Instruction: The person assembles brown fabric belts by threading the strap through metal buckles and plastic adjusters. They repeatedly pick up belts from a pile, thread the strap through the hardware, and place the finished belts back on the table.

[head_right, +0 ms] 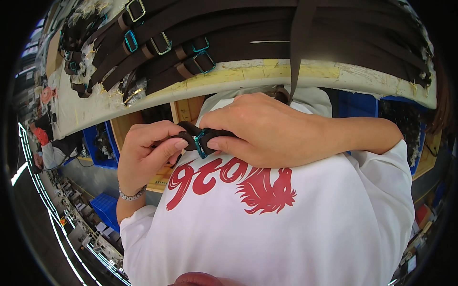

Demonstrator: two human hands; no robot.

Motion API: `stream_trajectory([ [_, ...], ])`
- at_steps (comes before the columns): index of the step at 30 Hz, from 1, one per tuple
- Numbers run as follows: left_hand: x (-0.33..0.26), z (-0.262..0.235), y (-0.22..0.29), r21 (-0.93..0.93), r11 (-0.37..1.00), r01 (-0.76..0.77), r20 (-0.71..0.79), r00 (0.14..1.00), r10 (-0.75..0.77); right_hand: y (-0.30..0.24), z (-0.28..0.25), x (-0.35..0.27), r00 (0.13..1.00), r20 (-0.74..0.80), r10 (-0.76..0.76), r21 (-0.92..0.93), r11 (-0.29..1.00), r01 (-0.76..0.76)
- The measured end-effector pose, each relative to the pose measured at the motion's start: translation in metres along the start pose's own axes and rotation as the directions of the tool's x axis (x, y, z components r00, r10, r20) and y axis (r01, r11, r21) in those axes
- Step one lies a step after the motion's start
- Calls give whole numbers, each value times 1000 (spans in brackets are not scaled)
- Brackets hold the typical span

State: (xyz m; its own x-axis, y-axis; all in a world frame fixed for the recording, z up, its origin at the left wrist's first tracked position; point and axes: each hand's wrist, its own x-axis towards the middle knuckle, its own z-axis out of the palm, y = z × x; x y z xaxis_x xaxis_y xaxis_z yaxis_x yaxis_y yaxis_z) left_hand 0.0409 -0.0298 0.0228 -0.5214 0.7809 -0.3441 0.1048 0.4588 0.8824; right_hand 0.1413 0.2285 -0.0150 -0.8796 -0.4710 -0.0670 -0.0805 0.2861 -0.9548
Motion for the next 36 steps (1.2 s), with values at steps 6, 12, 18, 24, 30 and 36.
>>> stream_trajectory([
  [6,0,5,1,-149,965,213,101,975,-200,2,0,-2,999,-3,54,77,996,-54],
  [12,3,16,-13,-125,992,29,206,979,-3,11,8,-4,998,-6,55,209,976,-52],
  [18,20,9,-15,32,988,-151,353,926,130,11,6,-2,992,33,122,201,972,-126],
  [24,22,-7,-17,-170,954,249,346,921,-179,7,3,0,972,23,232,423,879,-220],
  [30,18,0,-16,-340,856,389,301,907,-293,25,14,3,987,-162,-21,301,951,70],
  [36,21,10,-10,-636,599,487,339,873,-350,33,12,4,955,-257,-146,151,970,189],
])
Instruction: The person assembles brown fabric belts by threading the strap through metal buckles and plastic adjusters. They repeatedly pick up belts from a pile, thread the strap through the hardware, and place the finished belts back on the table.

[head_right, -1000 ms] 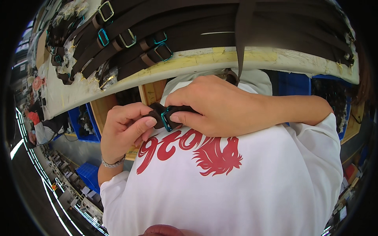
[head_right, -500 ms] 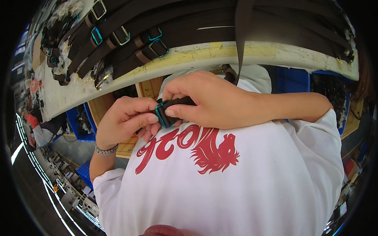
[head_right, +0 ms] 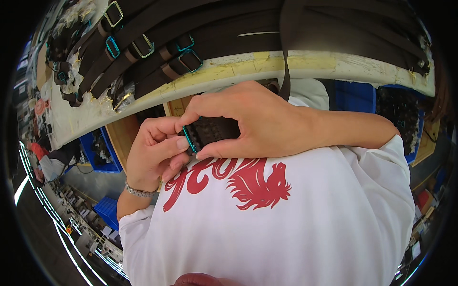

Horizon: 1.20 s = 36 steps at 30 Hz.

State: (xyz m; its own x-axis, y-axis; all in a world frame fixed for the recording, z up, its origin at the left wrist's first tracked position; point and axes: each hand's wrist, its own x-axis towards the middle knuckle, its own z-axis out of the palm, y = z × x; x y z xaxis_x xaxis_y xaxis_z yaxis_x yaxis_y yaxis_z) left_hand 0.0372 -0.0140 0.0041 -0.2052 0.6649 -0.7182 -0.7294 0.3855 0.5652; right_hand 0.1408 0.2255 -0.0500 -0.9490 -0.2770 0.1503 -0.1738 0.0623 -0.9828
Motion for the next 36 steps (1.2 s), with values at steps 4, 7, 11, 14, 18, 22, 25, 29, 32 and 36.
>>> stream_trajectory([
  [4,4,11,-4,-114,990,-86,-7,996,86,1,-2,-4,999,-42,7,61,998,-4],
  [7,-3,16,-12,638,601,-481,88,821,564,6,-2,-5,997,-27,-69,60,996,70],
  [11,0,14,-2,-44,976,-212,7,977,212,-2,-6,-7,992,-53,-114,123,985,120],
  [14,13,1,-20,-188,961,-205,95,970,226,0,-5,-11,994,-59,-94,127,987,100],
  [18,-1,18,-10,180,947,-267,-74,956,284,-3,-2,-11,997,-51,-65,119,990,71],
  [22,-14,34,-3,565,761,-318,-55,906,420,-1,-1,-16,989,-57,-136,23,990,138],
  [25,-10,32,-4,232,929,-288,48,957,285,-12,-2,-24,982,-88,-169,56,983,174],
  [29,-4,37,-18,-79,972,-222,111,967,230,-16,4,-35,971,-142,-190,57,978,200],
  [32,-19,49,-15,332,880,-341,-30,928,371,-25,3,-39,985,-125,-116,34,992,121],
  [36,-21,45,-15,266,875,-404,-1,908,419,-36,9,-40,983,-162,-92,69,992,104],
])
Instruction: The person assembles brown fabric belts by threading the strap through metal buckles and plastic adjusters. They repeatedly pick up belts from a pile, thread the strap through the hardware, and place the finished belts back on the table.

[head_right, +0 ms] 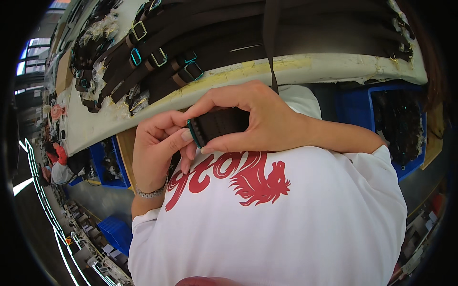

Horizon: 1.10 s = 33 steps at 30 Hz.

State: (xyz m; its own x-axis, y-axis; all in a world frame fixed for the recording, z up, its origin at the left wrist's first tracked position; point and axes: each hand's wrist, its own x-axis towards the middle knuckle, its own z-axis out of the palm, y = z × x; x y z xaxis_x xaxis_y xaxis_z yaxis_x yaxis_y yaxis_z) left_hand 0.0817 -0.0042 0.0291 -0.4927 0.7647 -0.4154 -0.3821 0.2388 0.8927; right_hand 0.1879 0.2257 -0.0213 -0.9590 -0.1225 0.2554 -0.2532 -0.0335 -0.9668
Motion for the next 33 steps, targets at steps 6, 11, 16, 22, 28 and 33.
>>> stream_trajectory([
  [6,-14,17,-7,184,968,-170,-110,975,192,3,4,0,997,-20,-79,-91,993,77],
  [11,-2,18,-19,206,946,-251,-121,953,279,2,-1,3,997,-60,-42,-116,993,35],
  [16,6,-10,-3,615,621,-486,15,794,607,0,-1,9,962,-39,269,103,959,-264],
  [22,42,-32,23,548,435,-715,453,690,564,6,-23,31,852,294,434,216,838,-501],
  [28,64,-35,36,459,542,-704,570,701,428,28,-45,45,758,434,487,298,716,-631],
  [33,66,-16,56,586,394,-708,663,699,270,37,-64,48,721,550,421,239,748,-620],
])
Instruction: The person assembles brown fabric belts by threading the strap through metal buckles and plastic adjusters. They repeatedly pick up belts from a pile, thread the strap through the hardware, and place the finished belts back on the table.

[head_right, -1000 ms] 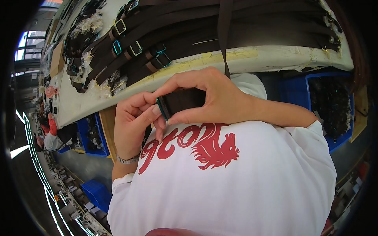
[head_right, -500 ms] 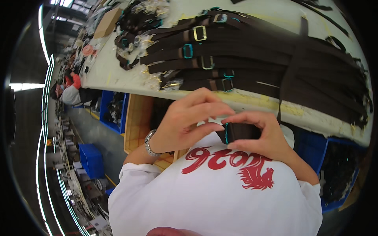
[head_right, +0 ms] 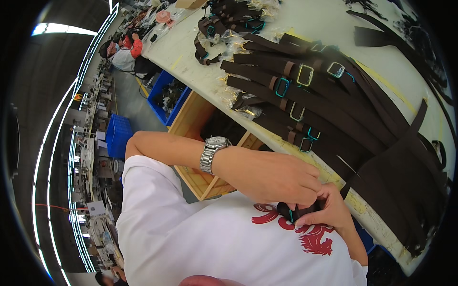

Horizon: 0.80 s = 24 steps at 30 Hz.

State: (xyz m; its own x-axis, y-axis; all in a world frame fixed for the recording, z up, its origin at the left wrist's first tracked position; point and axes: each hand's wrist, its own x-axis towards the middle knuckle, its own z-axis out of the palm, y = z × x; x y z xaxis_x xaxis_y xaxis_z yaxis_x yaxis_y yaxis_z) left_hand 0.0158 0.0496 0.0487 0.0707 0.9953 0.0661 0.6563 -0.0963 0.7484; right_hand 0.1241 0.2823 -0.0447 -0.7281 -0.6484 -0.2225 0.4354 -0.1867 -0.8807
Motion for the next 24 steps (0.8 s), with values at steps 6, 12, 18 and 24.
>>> stream_trajectory([
  [6,4,18,18,267,957,-108,-79,988,134,-12,1,2,995,95,13,-69,998,-7],
  [12,-10,23,23,94,990,109,-220,972,-86,-3,-4,10,984,176,10,-244,969,34],
  [18,-55,51,19,-461,846,267,-342,826,-447,-11,17,39,980,198,17,-67,998,-3],
  [24,-75,32,32,-741,663,108,-395,729,-559,-13,45,65,986,115,125,-267,959,-90],
])
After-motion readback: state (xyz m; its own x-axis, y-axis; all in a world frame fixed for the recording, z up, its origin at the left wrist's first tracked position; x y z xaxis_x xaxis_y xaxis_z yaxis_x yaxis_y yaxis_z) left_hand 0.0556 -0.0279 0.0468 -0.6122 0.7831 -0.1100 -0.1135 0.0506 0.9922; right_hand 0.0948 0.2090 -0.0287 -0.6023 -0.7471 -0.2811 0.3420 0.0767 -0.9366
